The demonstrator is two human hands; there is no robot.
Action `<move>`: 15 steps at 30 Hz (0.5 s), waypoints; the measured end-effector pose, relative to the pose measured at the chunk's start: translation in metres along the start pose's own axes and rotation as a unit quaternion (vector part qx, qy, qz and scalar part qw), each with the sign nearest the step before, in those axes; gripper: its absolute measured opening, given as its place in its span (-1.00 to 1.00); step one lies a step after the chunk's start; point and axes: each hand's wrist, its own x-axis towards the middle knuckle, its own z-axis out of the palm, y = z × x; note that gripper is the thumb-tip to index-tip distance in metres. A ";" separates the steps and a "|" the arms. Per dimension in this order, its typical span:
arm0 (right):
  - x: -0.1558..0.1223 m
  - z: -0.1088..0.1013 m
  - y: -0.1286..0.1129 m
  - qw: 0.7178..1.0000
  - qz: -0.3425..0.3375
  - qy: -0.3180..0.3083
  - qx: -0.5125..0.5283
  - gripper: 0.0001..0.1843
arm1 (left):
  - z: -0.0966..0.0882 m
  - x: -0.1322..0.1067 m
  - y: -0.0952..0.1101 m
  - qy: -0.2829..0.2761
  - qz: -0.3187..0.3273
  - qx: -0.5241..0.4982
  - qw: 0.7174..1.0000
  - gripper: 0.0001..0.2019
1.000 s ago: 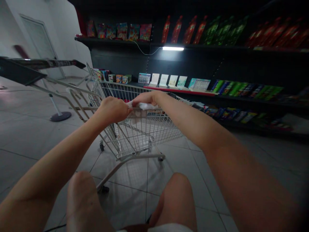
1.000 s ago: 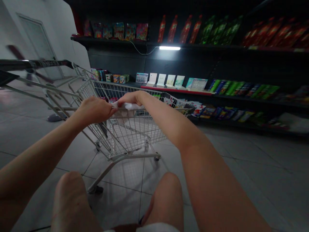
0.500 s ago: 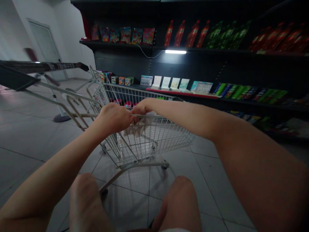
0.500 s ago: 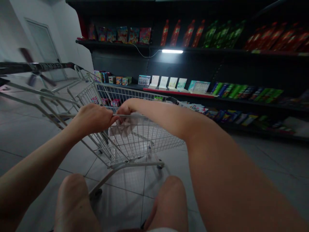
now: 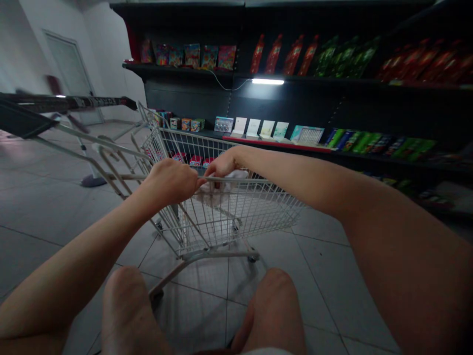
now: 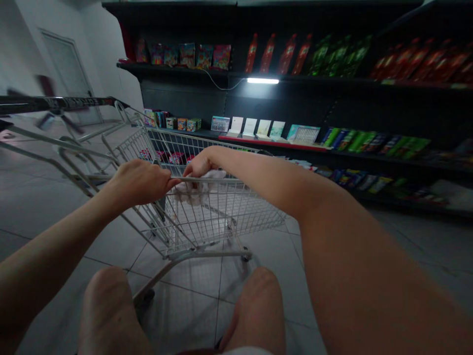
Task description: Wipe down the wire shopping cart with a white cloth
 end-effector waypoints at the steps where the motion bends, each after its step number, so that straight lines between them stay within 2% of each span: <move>1: -0.003 -0.005 0.003 1.000 0.012 -0.026 0.010 -0.49 | 0.000 0.000 0.000 0.001 -0.001 -0.002 1.000 -0.38; 4: -0.006 -0.012 0.016 1.000 0.025 -0.009 0.011 -0.47 | 0.002 0.001 -0.002 -0.002 -0.004 -0.011 1.000 -0.38; 7: 0.002 -0.004 0.029 0.998 0.038 0.026 -0.042 -0.54 | 0.003 0.003 -0.006 -0.008 -0.012 -0.005 1.000 -0.39; 9: 0.004 0.001 0.036 0.996 0.066 0.052 -0.042 -0.57 | 0.005 0.006 -0.009 -0.004 -0.003 0.008 1.000 -0.37; 11: 0.001 0.000 0.041 0.993 0.090 0.071 0.009 -0.56 | 0.007 0.008 -0.013 -0.002 0.011 0.018 1.000 -0.35; 15: -0.001 -0.010 0.044 0.992 0.057 0.039 0.108 -0.45 | 0.011 0.013 -0.023 -0.017 -0.005 0.013 1.000 -0.38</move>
